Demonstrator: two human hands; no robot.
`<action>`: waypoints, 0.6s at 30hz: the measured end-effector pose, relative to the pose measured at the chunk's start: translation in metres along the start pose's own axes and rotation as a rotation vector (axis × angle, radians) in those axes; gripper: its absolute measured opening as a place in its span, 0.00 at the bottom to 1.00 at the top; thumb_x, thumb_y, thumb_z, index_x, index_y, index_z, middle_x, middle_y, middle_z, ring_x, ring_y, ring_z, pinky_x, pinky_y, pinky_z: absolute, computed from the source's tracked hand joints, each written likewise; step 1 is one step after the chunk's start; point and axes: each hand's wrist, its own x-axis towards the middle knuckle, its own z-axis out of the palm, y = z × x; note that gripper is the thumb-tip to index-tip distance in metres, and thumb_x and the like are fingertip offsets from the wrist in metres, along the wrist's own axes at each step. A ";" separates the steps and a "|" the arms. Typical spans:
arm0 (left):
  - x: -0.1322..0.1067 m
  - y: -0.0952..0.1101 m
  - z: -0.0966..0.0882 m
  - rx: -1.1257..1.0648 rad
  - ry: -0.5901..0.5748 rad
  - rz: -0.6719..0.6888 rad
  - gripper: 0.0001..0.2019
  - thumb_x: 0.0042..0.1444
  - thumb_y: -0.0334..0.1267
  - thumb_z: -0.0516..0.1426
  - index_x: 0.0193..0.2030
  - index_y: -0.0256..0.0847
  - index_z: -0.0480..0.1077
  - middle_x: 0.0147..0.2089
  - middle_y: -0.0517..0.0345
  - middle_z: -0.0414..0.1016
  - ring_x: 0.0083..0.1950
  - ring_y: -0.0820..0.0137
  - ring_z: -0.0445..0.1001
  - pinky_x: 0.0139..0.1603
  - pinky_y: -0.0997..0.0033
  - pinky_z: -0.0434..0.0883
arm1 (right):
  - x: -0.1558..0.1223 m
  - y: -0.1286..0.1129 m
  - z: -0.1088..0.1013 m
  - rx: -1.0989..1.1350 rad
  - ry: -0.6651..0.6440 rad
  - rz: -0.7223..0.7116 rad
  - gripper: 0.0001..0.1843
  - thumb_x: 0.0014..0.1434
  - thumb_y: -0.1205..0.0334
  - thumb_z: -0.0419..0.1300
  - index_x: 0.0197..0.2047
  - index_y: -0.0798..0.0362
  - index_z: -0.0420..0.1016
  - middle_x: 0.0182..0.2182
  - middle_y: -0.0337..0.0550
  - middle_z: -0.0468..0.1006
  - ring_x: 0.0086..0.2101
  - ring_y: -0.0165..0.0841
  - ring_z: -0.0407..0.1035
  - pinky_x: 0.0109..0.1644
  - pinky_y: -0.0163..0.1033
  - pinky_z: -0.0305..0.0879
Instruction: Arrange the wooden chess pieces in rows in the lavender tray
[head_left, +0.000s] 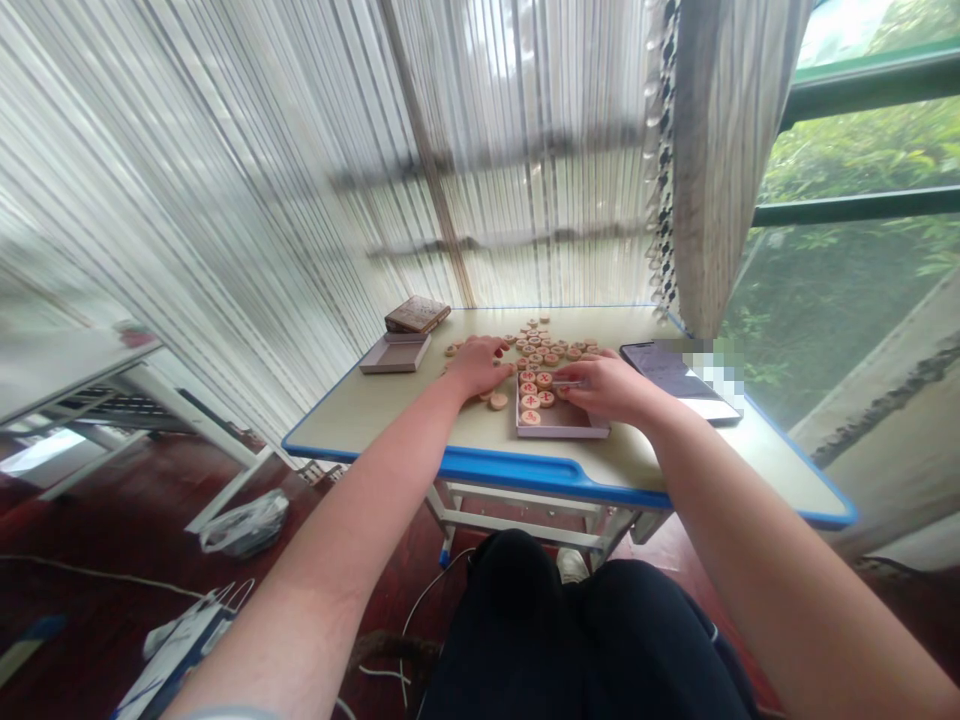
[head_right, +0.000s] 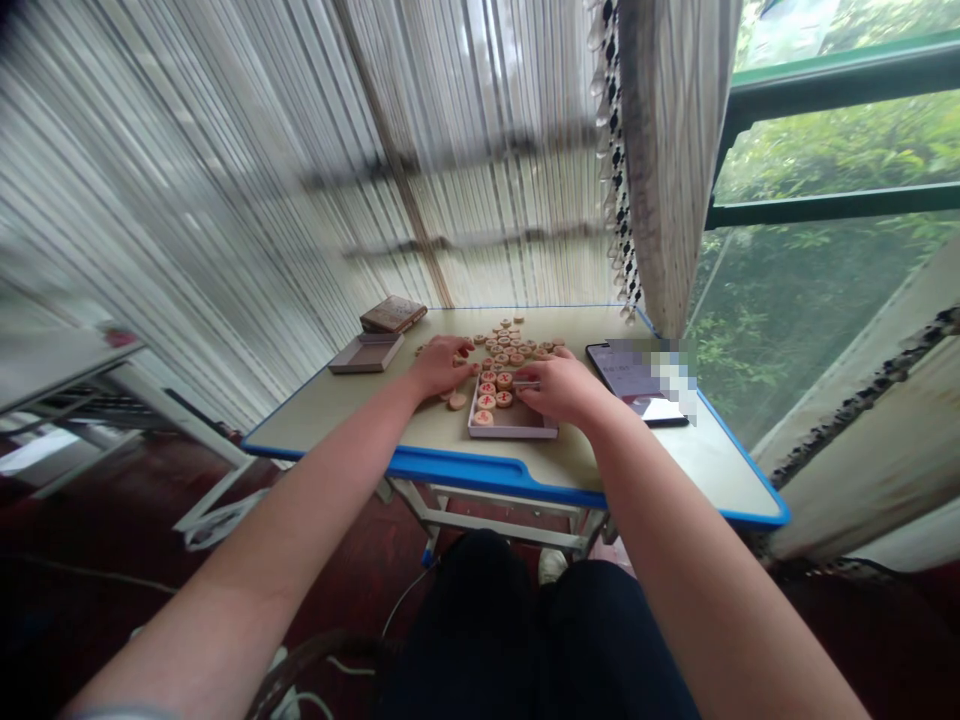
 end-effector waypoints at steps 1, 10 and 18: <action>0.000 0.000 0.000 0.000 0.005 0.001 0.18 0.50 0.47 0.55 0.45 0.40 0.70 0.42 0.55 0.74 0.47 0.64 0.68 0.50 0.66 0.65 | 0.000 0.000 0.000 -0.004 -0.014 0.019 0.14 0.51 0.55 0.56 0.40 0.47 0.78 0.35 0.42 0.79 0.40 0.40 0.65 0.46 0.44 0.58; 0.000 0.001 -0.001 -0.002 -0.020 -0.018 0.17 0.50 0.47 0.54 0.44 0.41 0.71 0.43 0.55 0.74 0.47 0.64 0.68 0.51 0.66 0.64 | -0.002 -0.010 -0.008 0.051 0.022 0.013 0.10 0.48 0.58 0.59 0.34 0.49 0.77 0.30 0.40 0.78 0.37 0.38 0.66 0.43 0.40 0.60; 0.001 0.003 -0.002 0.019 -0.018 -0.016 0.17 0.50 0.47 0.55 0.43 0.42 0.71 0.42 0.55 0.74 0.47 0.63 0.68 0.50 0.65 0.65 | -0.004 -0.027 -0.006 0.141 0.014 -0.044 0.07 0.49 0.57 0.59 0.33 0.49 0.74 0.30 0.39 0.77 0.33 0.33 0.68 0.36 0.36 0.61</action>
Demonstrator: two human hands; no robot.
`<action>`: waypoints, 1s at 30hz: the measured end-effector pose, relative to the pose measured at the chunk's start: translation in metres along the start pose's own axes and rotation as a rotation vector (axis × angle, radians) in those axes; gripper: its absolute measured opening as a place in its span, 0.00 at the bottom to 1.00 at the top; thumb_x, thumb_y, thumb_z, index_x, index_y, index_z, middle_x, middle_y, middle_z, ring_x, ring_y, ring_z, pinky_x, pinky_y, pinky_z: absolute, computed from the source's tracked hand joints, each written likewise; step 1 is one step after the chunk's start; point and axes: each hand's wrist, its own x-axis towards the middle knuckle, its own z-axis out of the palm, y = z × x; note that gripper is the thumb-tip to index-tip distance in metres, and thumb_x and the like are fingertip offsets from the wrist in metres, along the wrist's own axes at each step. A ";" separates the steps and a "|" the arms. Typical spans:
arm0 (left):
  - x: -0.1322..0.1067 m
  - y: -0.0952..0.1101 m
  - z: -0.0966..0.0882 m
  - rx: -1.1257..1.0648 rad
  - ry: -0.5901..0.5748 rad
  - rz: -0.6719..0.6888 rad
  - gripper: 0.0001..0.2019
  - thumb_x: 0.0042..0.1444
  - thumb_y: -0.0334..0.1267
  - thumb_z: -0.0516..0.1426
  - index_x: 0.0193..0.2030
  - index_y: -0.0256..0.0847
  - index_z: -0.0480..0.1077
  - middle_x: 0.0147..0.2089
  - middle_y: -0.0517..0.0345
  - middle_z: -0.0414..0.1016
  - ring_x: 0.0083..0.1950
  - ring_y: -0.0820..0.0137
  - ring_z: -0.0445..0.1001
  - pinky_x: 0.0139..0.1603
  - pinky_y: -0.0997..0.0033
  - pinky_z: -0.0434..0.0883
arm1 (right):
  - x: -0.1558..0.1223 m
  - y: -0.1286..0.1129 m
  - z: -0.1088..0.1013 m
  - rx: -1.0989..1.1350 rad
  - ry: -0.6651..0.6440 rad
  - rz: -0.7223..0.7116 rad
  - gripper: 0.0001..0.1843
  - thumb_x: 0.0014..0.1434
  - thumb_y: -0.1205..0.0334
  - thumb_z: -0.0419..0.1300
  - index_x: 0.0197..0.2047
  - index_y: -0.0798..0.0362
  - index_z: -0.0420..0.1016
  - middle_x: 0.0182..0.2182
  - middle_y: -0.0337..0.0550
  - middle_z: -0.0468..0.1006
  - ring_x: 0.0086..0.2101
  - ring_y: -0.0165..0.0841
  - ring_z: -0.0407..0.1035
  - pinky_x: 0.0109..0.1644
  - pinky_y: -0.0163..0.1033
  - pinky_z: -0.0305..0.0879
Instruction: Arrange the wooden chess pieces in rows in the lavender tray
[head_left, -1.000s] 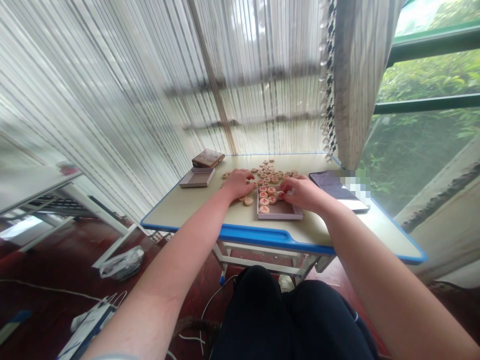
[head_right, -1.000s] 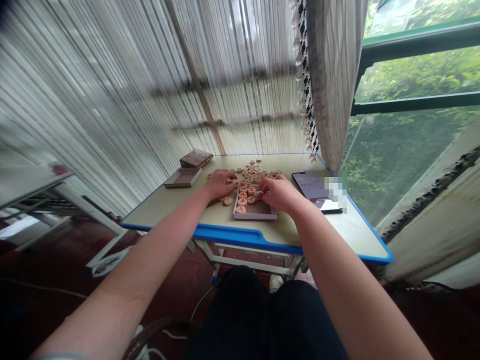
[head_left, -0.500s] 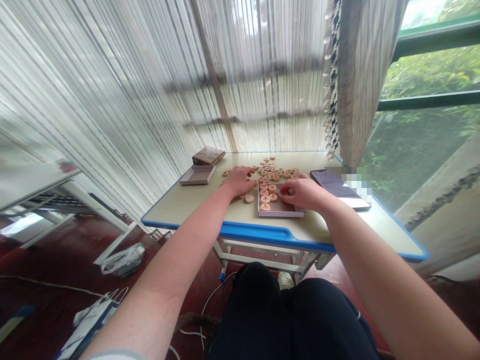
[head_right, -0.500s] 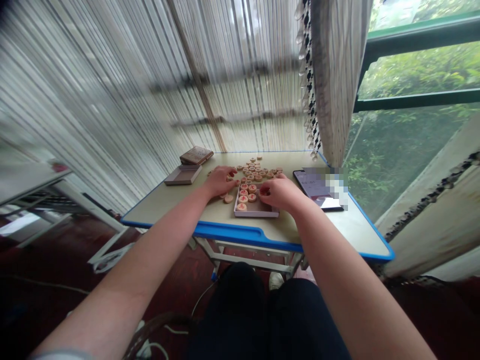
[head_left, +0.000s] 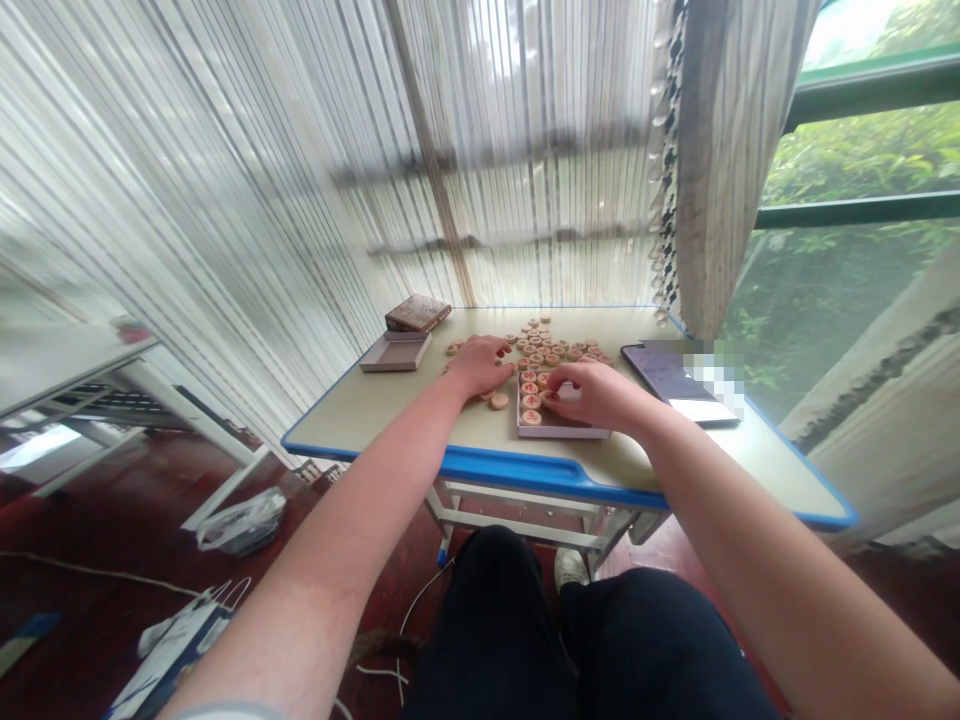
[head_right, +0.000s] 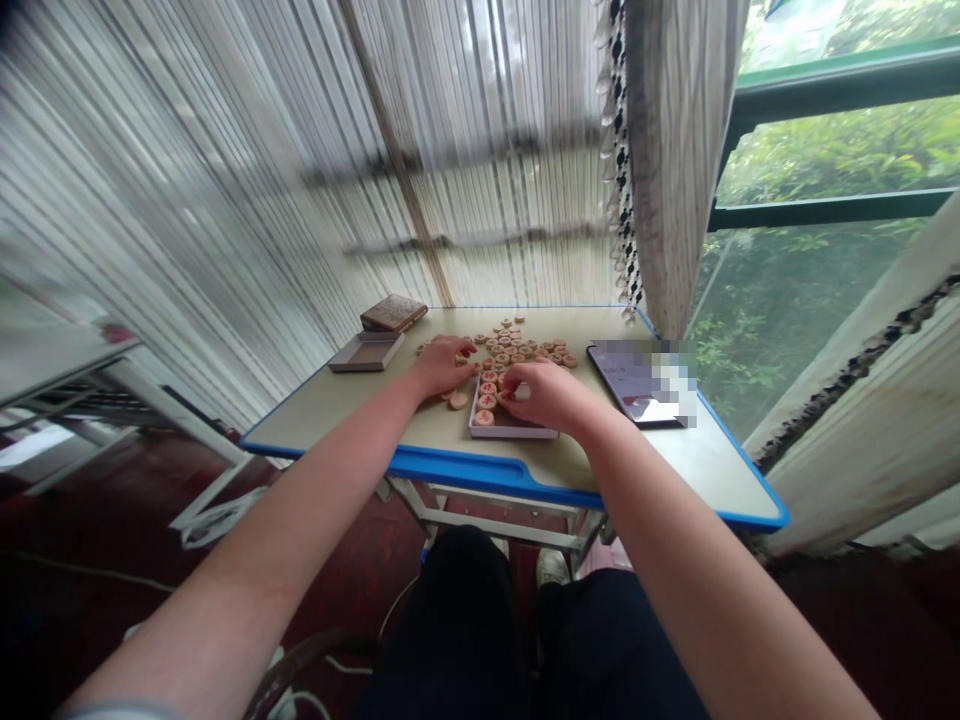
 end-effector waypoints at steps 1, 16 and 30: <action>0.000 0.000 0.000 0.001 -0.005 -0.009 0.17 0.49 0.47 0.55 0.44 0.42 0.71 0.42 0.55 0.74 0.47 0.63 0.68 0.50 0.65 0.65 | 0.000 0.000 0.001 -0.011 -0.001 -0.017 0.07 0.50 0.57 0.59 0.31 0.49 0.74 0.29 0.39 0.76 0.32 0.33 0.68 0.37 0.36 0.61; 0.000 0.001 0.000 0.039 0.007 0.034 0.16 0.50 0.47 0.54 0.42 0.42 0.72 0.41 0.55 0.74 0.46 0.63 0.68 0.50 0.65 0.65 | 0.004 0.007 0.007 -0.034 0.042 -0.034 0.11 0.48 0.57 0.61 0.35 0.51 0.72 0.33 0.42 0.75 0.35 0.35 0.67 0.38 0.37 0.60; -0.002 0.001 -0.001 0.021 0.006 0.044 0.15 0.50 0.47 0.54 0.42 0.43 0.71 0.41 0.56 0.73 0.47 0.63 0.67 0.50 0.65 0.65 | 0.007 0.007 0.009 -0.091 0.022 0.009 0.07 0.48 0.58 0.59 0.30 0.51 0.68 0.30 0.41 0.73 0.32 0.33 0.65 0.33 0.35 0.58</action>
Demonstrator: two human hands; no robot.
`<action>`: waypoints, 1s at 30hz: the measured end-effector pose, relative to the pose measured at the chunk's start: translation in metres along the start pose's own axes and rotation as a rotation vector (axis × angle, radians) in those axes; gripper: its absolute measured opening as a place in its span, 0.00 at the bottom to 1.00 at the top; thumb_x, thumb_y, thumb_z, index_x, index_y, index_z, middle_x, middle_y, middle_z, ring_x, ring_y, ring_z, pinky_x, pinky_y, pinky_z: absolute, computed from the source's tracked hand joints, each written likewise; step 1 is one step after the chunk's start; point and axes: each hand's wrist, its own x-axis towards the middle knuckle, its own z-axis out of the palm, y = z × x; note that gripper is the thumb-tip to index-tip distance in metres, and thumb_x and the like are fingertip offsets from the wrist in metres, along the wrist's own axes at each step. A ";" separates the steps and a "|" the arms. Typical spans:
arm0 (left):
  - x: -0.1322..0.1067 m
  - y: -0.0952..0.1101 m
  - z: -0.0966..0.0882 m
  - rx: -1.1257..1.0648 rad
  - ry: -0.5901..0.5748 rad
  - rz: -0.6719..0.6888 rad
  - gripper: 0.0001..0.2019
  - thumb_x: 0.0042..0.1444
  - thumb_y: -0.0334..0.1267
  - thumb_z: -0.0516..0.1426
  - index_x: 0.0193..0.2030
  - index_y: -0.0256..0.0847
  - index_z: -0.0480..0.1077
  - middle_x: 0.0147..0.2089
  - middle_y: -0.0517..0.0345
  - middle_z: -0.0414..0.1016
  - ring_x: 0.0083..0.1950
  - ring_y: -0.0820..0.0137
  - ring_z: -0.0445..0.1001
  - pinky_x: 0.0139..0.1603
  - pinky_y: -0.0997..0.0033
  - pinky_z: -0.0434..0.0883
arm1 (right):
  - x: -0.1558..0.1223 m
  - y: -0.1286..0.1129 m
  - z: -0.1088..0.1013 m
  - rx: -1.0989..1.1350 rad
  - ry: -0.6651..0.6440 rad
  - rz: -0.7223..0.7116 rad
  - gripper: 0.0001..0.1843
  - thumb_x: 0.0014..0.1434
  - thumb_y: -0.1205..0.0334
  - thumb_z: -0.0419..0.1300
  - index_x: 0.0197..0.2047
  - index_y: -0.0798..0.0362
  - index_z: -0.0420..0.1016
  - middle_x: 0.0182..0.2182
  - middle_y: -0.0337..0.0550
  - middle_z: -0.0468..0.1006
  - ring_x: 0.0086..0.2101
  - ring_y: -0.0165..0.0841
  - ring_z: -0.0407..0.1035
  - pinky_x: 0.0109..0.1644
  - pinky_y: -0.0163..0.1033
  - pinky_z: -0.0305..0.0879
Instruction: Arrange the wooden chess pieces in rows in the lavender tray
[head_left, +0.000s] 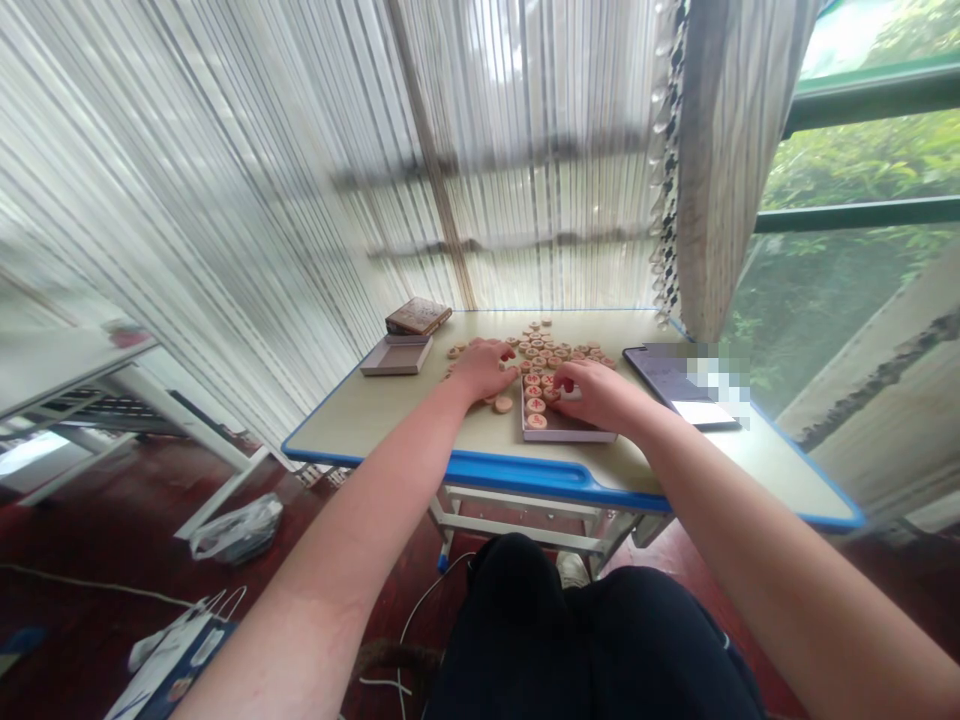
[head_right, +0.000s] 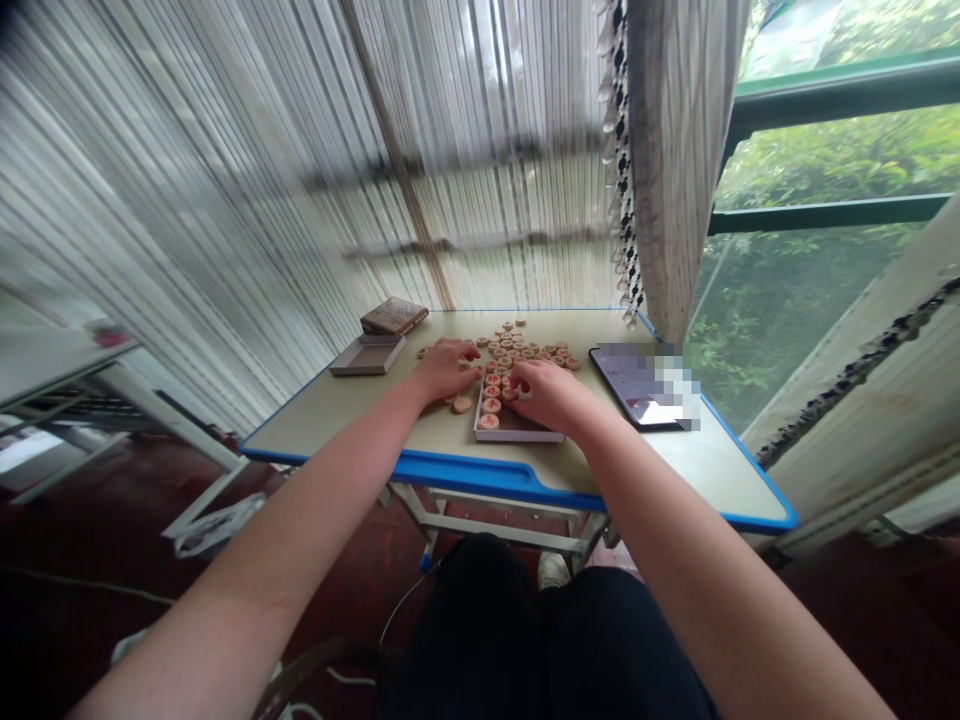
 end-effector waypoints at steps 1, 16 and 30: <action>0.000 0.000 0.000 -0.001 0.001 0.002 0.15 0.51 0.47 0.54 0.42 0.43 0.71 0.41 0.55 0.73 0.47 0.63 0.67 0.50 0.65 0.65 | 0.000 -0.001 -0.001 0.000 -0.003 0.001 0.07 0.48 0.58 0.59 0.30 0.51 0.69 0.29 0.41 0.73 0.31 0.33 0.65 0.33 0.35 0.58; 0.000 -0.001 0.002 0.015 -0.004 0.025 0.16 0.51 0.47 0.53 0.42 0.42 0.72 0.41 0.54 0.74 0.47 0.64 0.68 0.52 0.64 0.63 | 0.000 -0.004 -0.001 0.073 0.004 -0.043 0.08 0.53 0.56 0.57 0.32 0.50 0.74 0.30 0.41 0.76 0.32 0.32 0.68 0.36 0.35 0.60; -0.001 -0.002 0.003 -0.005 0.009 0.000 0.16 0.51 0.47 0.53 0.41 0.42 0.72 0.43 0.55 0.73 0.47 0.63 0.68 0.51 0.65 0.64 | 0.018 0.045 0.005 -0.058 0.214 0.304 0.19 0.55 0.60 0.51 0.48 0.52 0.73 0.46 0.48 0.74 0.47 0.44 0.62 0.50 0.46 0.59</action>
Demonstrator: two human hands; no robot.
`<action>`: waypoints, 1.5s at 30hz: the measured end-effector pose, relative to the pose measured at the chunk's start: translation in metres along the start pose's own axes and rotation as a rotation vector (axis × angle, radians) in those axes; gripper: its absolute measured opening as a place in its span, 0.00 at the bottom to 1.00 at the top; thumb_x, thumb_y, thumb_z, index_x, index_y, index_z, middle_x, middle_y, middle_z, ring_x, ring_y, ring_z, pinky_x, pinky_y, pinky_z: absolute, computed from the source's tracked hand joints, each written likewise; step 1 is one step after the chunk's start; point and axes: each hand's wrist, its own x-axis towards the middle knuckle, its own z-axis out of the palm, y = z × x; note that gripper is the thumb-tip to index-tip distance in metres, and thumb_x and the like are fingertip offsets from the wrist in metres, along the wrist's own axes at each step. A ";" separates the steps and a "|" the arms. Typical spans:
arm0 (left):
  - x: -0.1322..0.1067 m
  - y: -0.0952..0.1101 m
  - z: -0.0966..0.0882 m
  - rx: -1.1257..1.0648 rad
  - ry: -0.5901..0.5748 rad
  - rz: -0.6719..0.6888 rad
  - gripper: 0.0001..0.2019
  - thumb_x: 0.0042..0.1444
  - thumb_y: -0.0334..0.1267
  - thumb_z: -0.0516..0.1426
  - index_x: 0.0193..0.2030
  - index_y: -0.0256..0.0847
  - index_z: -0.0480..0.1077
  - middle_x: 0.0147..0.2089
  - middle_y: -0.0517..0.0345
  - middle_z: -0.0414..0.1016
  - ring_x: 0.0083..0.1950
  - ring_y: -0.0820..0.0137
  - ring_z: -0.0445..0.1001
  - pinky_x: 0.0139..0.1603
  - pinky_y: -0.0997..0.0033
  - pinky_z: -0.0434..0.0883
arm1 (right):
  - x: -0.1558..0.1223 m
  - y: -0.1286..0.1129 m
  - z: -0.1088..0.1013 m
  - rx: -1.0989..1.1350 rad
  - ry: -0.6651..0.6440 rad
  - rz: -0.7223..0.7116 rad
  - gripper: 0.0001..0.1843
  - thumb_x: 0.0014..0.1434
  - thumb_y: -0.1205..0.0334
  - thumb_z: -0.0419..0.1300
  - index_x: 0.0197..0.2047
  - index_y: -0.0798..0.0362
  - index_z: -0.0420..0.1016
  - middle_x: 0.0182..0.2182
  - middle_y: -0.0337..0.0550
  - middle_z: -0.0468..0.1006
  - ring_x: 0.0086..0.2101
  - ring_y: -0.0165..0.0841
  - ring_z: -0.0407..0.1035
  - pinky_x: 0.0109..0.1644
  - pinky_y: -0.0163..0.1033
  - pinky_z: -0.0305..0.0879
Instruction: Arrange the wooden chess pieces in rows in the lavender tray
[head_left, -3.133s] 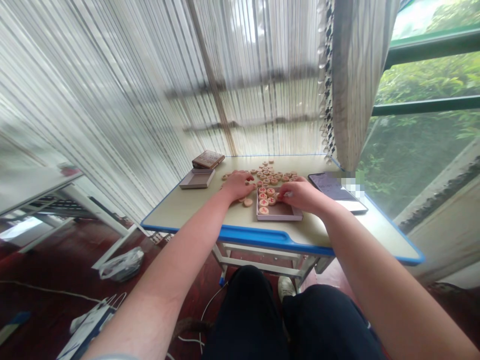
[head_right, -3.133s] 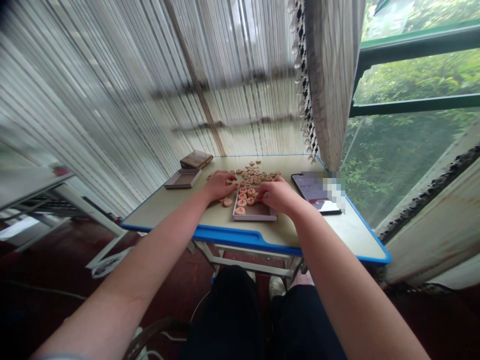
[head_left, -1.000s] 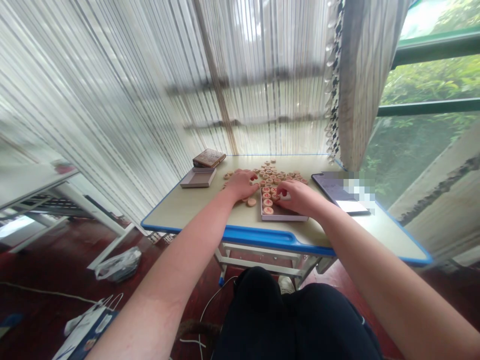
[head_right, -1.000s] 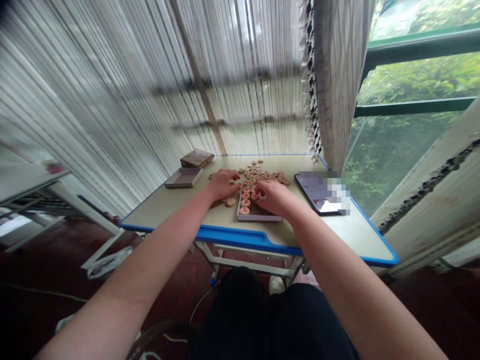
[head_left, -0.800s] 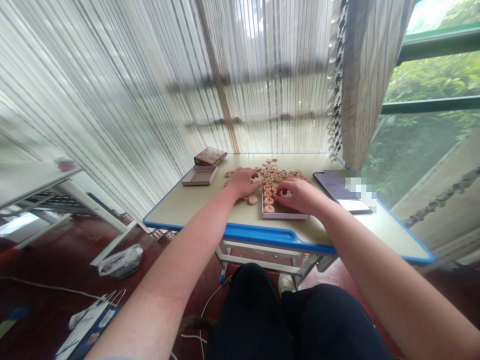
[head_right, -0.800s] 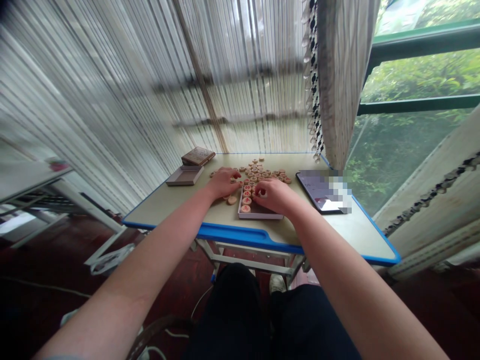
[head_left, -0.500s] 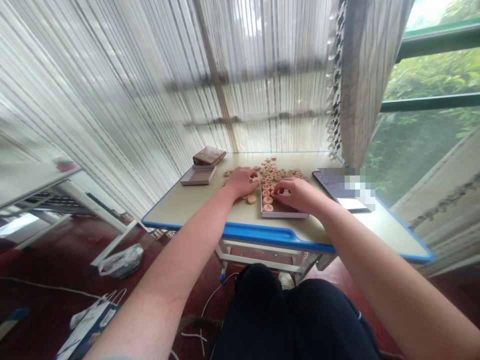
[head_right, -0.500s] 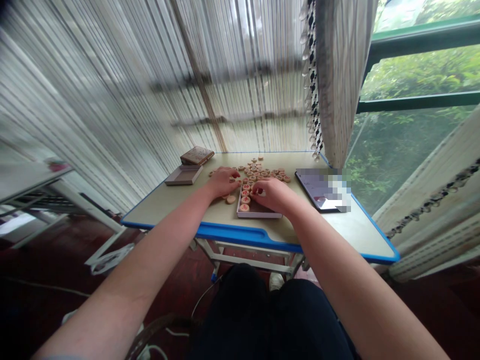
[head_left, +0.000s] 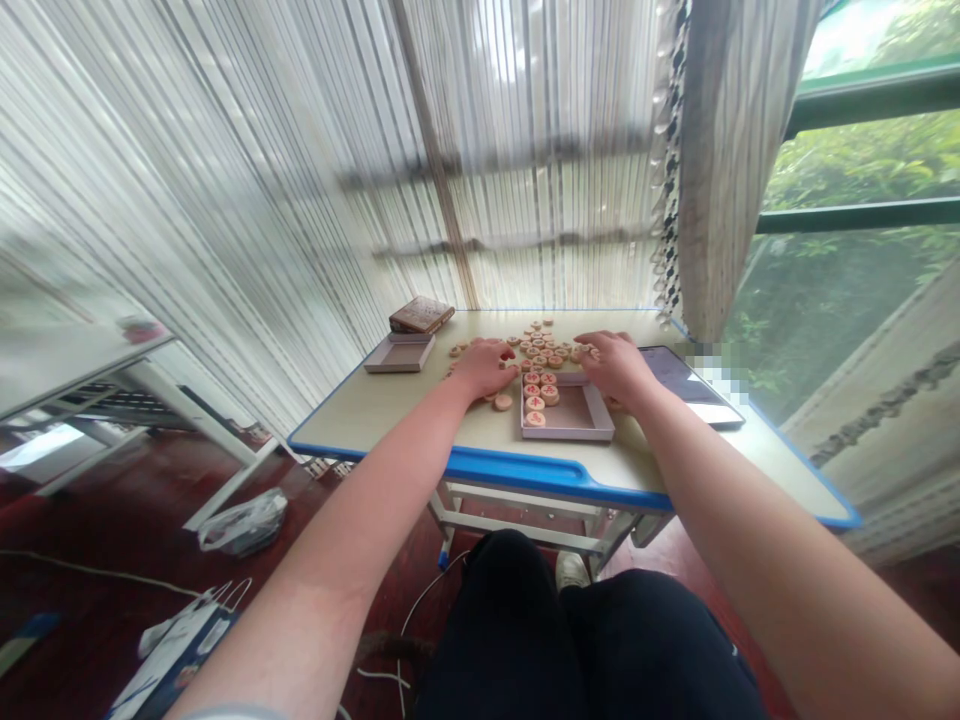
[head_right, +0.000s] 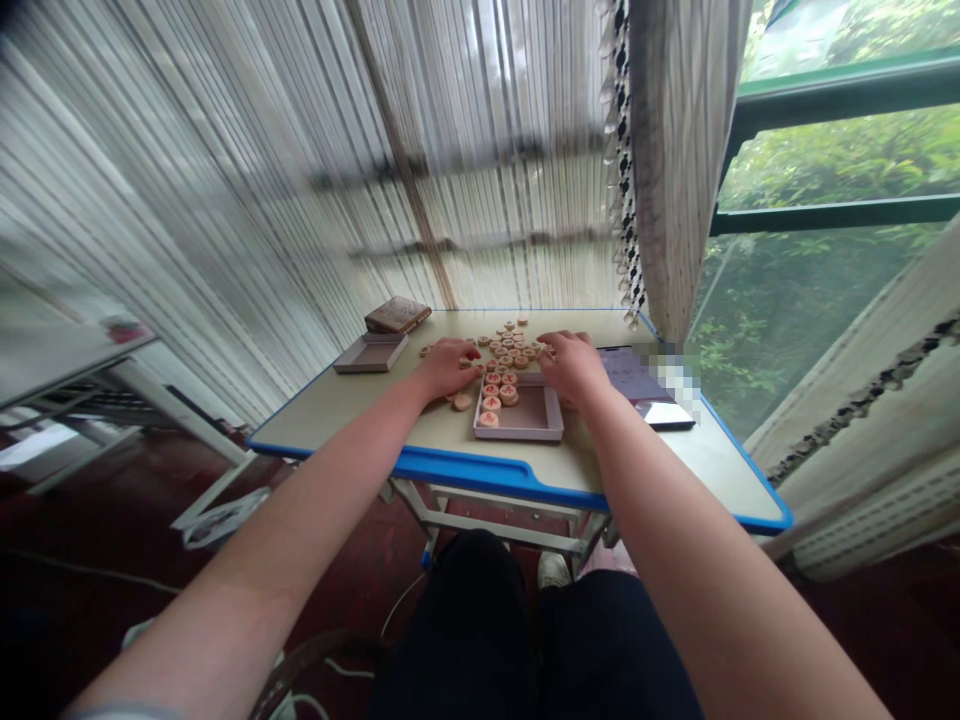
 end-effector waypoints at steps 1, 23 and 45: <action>0.000 0.000 0.000 -0.005 0.007 0.005 0.16 0.51 0.47 0.53 0.42 0.42 0.72 0.43 0.55 0.73 0.48 0.63 0.68 0.51 0.65 0.64 | 0.001 0.002 0.003 0.002 -0.039 0.003 0.20 0.56 0.59 0.50 0.50 0.51 0.72 0.47 0.47 0.74 0.48 0.44 0.61 0.52 0.46 0.58; 0.002 0.000 0.004 -0.020 -0.011 0.072 0.15 0.54 0.45 0.50 0.40 0.43 0.73 0.41 0.55 0.74 0.46 0.64 0.68 0.49 0.64 0.65 | -0.001 0.008 0.005 -0.055 -0.164 0.135 0.18 0.53 0.59 0.50 0.43 0.45 0.77 0.41 0.42 0.77 0.48 0.42 0.62 0.48 0.41 0.59; 0.000 0.003 0.004 -0.001 -0.019 0.074 0.14 0.53 0.45 0.51 0.40 0.43 0.74 0.40 0.55 0.74 0.45 0.65 0.70 0.48 0.66 0.65 | 0.002 0.027 0.010 -0.153 -0.100 0.186 0.17 0.50 0.64 0.53 0.41 0.47 0.78 0.40 0.46 0.76 0.41 0.38 0.66 0.47 0.39 0.57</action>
